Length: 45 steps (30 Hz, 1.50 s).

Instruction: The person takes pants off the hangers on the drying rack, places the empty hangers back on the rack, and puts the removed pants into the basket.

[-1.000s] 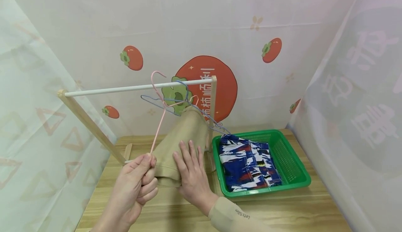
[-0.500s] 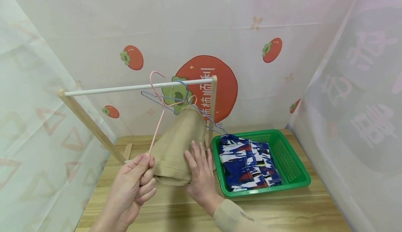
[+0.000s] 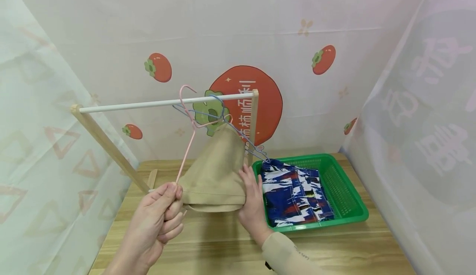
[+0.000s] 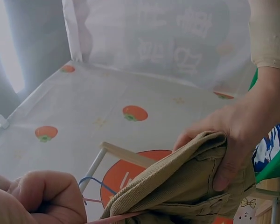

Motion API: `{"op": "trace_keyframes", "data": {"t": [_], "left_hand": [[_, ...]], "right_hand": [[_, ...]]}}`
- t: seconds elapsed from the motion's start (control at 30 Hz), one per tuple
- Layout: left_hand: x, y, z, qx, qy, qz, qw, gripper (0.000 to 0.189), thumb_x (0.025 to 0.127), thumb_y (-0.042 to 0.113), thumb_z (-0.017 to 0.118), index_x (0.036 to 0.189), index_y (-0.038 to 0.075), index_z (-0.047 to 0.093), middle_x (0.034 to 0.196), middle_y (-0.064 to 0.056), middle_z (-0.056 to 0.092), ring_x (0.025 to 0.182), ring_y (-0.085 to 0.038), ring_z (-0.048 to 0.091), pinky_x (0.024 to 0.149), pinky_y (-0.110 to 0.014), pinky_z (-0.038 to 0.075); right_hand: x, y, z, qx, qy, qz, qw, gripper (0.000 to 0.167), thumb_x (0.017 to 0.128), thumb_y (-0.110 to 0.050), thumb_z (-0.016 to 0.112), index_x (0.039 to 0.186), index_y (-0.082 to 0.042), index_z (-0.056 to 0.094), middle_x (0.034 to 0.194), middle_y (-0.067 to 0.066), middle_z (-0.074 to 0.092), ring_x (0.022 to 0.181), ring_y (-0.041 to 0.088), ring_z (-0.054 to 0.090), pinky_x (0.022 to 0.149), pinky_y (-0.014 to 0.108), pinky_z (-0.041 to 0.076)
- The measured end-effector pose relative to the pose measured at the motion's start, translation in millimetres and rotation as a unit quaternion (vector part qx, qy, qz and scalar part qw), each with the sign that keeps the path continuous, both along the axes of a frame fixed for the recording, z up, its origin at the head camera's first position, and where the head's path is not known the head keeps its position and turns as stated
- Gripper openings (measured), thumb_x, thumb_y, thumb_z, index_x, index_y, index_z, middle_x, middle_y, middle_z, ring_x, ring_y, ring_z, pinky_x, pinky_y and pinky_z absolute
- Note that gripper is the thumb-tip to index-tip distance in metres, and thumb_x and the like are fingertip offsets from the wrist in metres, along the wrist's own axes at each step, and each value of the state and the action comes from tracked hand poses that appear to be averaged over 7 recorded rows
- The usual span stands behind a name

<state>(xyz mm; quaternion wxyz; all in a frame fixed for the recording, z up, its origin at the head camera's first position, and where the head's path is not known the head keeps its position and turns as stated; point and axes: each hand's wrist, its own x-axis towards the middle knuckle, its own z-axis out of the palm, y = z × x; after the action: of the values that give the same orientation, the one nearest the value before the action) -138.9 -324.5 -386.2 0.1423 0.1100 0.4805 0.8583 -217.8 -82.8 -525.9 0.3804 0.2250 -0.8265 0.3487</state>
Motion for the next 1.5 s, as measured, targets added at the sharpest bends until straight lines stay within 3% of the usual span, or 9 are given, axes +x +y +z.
{"op": "trace_keyframes", "data": {"t": [0.1, 0.17, 0.3, 0.43, 0.57, 0.73, 0.97, 1.23, 1.5], "left_hand": [[0.5, -1.0, -0.2, 0.000, 0.000, -0.005, 1.0000, 0.029, 0.112, 0.030, 0.042, 0.094, 0.011, 0.053, 0.061, 0.000, 0.016, 0.043, -0.012, 0.009, 0.039, -0.032, 0.001], [0.9, -1.7, -0.3, 0.000, 0.001, -0.010, 0.9999, 0.029, 0.112, 0.030, 0.042, 0.093, 0.011, 0.053, 0.061, 0.000, 0.016, 0.043, -0.012, 0.009, 0.039, -0.032, 0.001], [1.3, -3.2, -0.5, -0.005, 0.003, -0.020, 0.9998, 0.029, 0.112, 0.030, 0.041, 0.093, 0.012, 0.053, 0.061, 0.000, 0.016, 0.043, -0.012, 0.010, 0.039, -0.032, 0.001], [1.6, -4.9, -0.6, -0.013, 0.000, -0.020, 0.9997, 0.028, 0.112, 0.031, 0.042, 0.094, 0.011, 0.052, 0.061, 0.000, 0.017, 0.044, -0.013, 0.009, 0.039, -0.032, 0.002], [1.3, -6.7, -1.6, -0.017, -0.003, -0.016, 0.9997, 0.028, 0.112, 0.031, 0.042, 0.095, 0.011, 0.052, 0.061, 0.000, 0.017, 0.044, -0.014, 0.009, 0.039, -0.033, 0.002], [0.2, -8.5, -4.0, -0.034, -0.002, 0.001, 0.9994, 0.028, 0.112, 0.032, 0.043, 0.096, 0.011, 0.052, 0.061, 0.000, 0.018, 0.045, -0.015, 0.009, 0.040, -0.033, 0.002], [-0.7, -9.0, -7.7, -0.064, -0.014, 0.038, 0.9971, 0.029, 0.110, 0.035, 0.046, 0.097, 0.009, 0.051, 0.061, 0.002, 0.022, 0.046, -0.016, 0.008, 0.041, -0.034, 0.003], [-3.2, -6.0, -11.9, -0.081, -0.018, 0.076, 0.9936, 0.031, 0.109, 0.036, 0.049, 0.098, 0.007, 0.051, 0.062, 0.000, 0.021, 0.046, -0.018, 0.007, 0.041, -0.036, 0.002], [-5.0, -6.6, -16.1, -0.085, -0.006, 0.088, 0.9925, 0.031, 0.109, 0.034, 0.049, 0.097, 0.006, 0.051, 0.062, -0.001, 0.020, 0.046, -0.018, 0.006, 0.040, -0.037, 0.002]], "right_hand": [[-4.9, 6, 0.0, -0.015, -0.033, 0.035, 0.9988, 0.082, 0.080, 0.006, 0.080, 0.152, -0.006, 0.042, 0.159, 0.019, 0.040, 0.149, 0.041, 0.034, 0.125, 0.054, 0.017], [-7.3, 9, 1.5, -0.035, -0.084, 0.060, 0.9940, 0.082, 0.085, 0.001, 0.079, 0.155, -0.012, 0.039, 0.162, 0.016, 0.036, 0.151, 0.040, 0.029, 0.125, 0.055, 0.018], [-11.0, 15, 7.6, -0.093, -0.194, 0.109, 0.9705, 0.083, 0.092, 0.002, 0.073, 0.160, -0.025, 0.034, 0.166, 0.014, 0.030, 0.154, 0.033, 0.023, 0.119, 0.060, 0.027], [-15.2, 19, 15.1, -0.130, -0.228, 0.164, 0.9509, 0.066, 0.095, 0.002, 0.069, 0.154, -0.018, 0.046, 0.163, 0.014, 0.035, 0.155, 0.033, 0.021, 0.118, 0.060, 0.029], [-17.5, 22, 23.5, -0.137, -0.224, 0.199, 0.9441, 0.041, 0.096, 0.001, 0.066, 0.136, -0.008, 0.064, 0.154, 0.011, 0.051, 0.153, 0.037, 0.025, 0.123, 0.048, 0.024], [-17.5, 22, 34.4, -0.145, -0.211, 0.217, 0.9419, 0.032, 0.096, 0.009, 0.061, 0.126, 0.000, 0.068, 0.141, 0.019, 0.060, 0.145, 0.042, 0.040, 0.119, 0.030, 0.032], [-11.7, 20, 52.1, -0.150, -0.174, 0.230, 0.9458, 0.032, 0.097, 0.006, 0.062, 0.127, -0.004, 0.069, 0.134, 0.015, 0.067, 0.134, 0.031, 0.056, 0.114, 0.032, 0.043], [-4.9, 14, 66.6, -0.093, -0.052, 0.250, 0.9625, 0.036, 0.094, 0.010, 0.064, 0.127, -0.004, 0.068, 0.126, 0.016, 0.070, 0.122, 0.034, 0.064, 0.107, 0.036, 0.049], [-0.8, 12, 73.4, -0.075, -0.023, 0.232, 0.9695, 0.035, 0.091, 0.008, 0.069, 0.124, -0.002, 0.068, 0.122, 0.015, 0.071, 0.120, 0.036, 0.064, 0.109, 0.036, 0.048]]}}
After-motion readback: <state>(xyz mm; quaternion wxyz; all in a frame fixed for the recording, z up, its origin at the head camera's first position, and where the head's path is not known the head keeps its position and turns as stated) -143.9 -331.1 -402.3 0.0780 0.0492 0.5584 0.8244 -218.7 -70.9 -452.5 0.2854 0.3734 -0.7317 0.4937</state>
